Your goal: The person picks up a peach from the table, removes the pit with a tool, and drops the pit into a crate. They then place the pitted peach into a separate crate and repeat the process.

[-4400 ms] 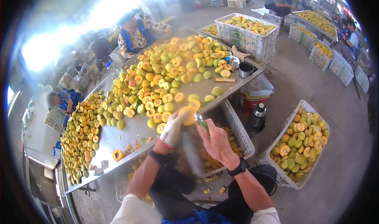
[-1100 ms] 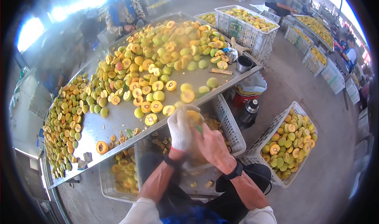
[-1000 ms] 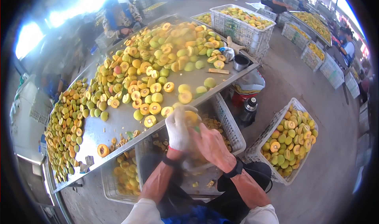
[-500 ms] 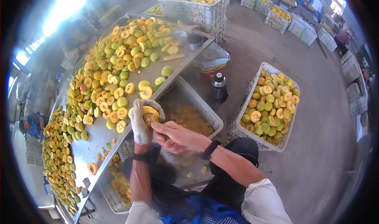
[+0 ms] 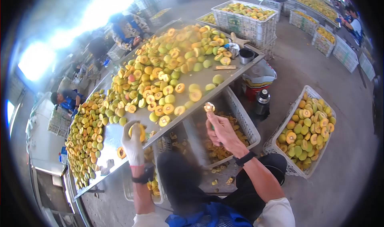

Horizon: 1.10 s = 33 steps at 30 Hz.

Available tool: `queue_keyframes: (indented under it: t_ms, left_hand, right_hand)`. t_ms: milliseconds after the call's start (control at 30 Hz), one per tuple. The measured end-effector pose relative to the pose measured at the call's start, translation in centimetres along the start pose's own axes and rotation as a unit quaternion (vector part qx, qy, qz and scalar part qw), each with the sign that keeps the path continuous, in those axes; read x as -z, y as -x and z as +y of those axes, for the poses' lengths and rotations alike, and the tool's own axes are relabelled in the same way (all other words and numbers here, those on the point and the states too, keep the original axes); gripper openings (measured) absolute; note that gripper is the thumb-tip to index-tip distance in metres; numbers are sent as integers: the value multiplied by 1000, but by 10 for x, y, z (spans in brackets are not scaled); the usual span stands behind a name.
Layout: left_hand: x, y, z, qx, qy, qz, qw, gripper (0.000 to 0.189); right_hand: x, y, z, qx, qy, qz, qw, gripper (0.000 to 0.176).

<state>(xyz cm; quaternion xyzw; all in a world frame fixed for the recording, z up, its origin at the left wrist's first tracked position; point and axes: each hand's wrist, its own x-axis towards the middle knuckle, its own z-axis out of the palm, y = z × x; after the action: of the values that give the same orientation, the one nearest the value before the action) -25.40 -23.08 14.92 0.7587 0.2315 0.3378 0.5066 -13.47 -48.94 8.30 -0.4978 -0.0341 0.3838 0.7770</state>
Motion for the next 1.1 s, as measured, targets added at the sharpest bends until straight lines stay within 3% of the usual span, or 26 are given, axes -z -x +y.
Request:
queue_keyframes:
  t_ms: [33, 100, 167, 267, 300, 433, 533, 633, 733, 833, 1000, 1100]
  left_hand:
    - [26, 1, -16, -9, -37, 13, 999, 24]
    - [73, 6, -63, -6, -143, 28, 989, 23]
    - [105, 20, -85, 18, -290, 27, 957, 23]
    - [139, 38, -124, 3, -476, -11, 880, 23]
    - [145, 41, -136, -14, -524, -27, 851, 24]
    - [161, 44, -192, 123, -622, -105, 766, 39]
    - [157, 49, -200, 63, -640, -96, 760, 45]
    - [139, 33, -167, 26, -557, -110, 823, 41]
    - [102, -8, -128, 93, -407, -84, 905, 34]
    - [55, -74, -132, 62, -314, -78, 944, 31]
    - [-23, -203, -152, -80, -345, -100, 930, 36]
    - [-53, -275, -189, -123, -454, -111, 876, 41]
  right_hand:
    - [3, -6, 7, 92, 118, 22, 988, 54]
    - [7, -12, 20, 235, 340, 52, 909, 51]
    - [9, -13, 28, 332, 538, 110, 767, 45]
    - [19, -24, 46, 230, 625, 157, 729, 39]
    - [20, -26, 45, 228, 630, 164, 724, 39]
    - [15, -23, 32, 193, 636, 154, 731, 38]
    - [11, -22, 29, 171, 643, 141, 733, 37]
    - [3, -25, 26, 158, 639, 125, 743, 37]
    - [-7, -32, 23, 152, 640, 110, 745, 33]
    - [-12, -41, 26, 156, 637, 98, 749, 27]
    - [-10, -46, 24, 198, 599, 95, 770, 22]
    - [-4, -50, 22, 187, 593, 113, 775, 24]
